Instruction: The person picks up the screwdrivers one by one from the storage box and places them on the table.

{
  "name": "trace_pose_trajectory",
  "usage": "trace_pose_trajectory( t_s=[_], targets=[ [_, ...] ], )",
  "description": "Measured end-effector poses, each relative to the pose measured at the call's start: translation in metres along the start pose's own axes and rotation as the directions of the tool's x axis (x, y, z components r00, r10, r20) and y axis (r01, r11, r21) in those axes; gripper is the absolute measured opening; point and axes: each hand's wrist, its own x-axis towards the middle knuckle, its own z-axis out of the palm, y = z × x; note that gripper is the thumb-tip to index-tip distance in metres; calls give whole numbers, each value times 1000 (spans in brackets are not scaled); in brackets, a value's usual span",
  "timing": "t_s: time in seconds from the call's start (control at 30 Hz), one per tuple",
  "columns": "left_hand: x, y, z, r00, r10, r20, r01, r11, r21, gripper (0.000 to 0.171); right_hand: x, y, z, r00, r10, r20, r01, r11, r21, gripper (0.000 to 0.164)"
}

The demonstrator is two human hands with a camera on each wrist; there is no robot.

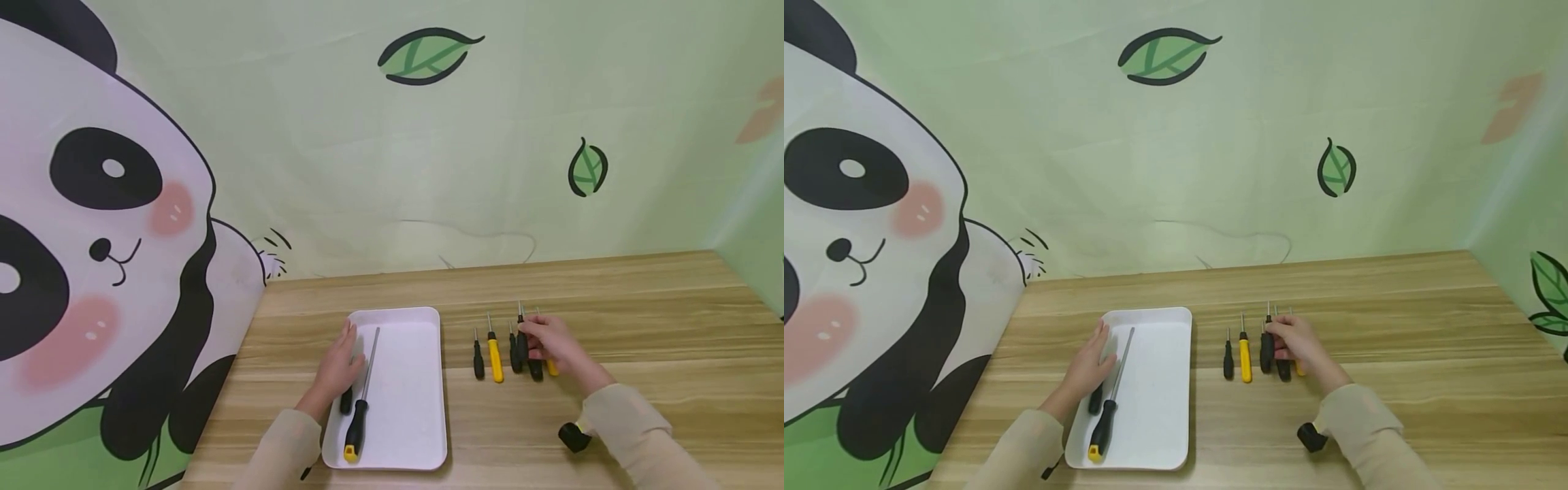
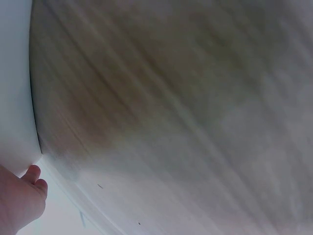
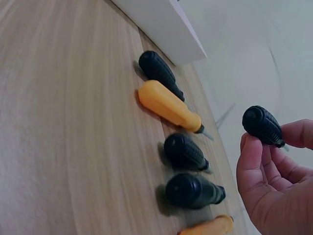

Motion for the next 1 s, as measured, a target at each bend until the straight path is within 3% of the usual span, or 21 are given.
trace_pose_trajectory(
  t_s=[0.67, 1.0],
  targets=[
    [-1, 2, -1, 1000, -13, 2, 13, 1000, -19, 63, 0, 9, -30, 999, -6, -32, 4, 999, -47, 50],
    [0, 0, 0, 1000, -1, -1, 1, 1000, -19, 63, 1, 16, -42, 998, 18, -67, -18, 1000, -7, 48]
  ],
)
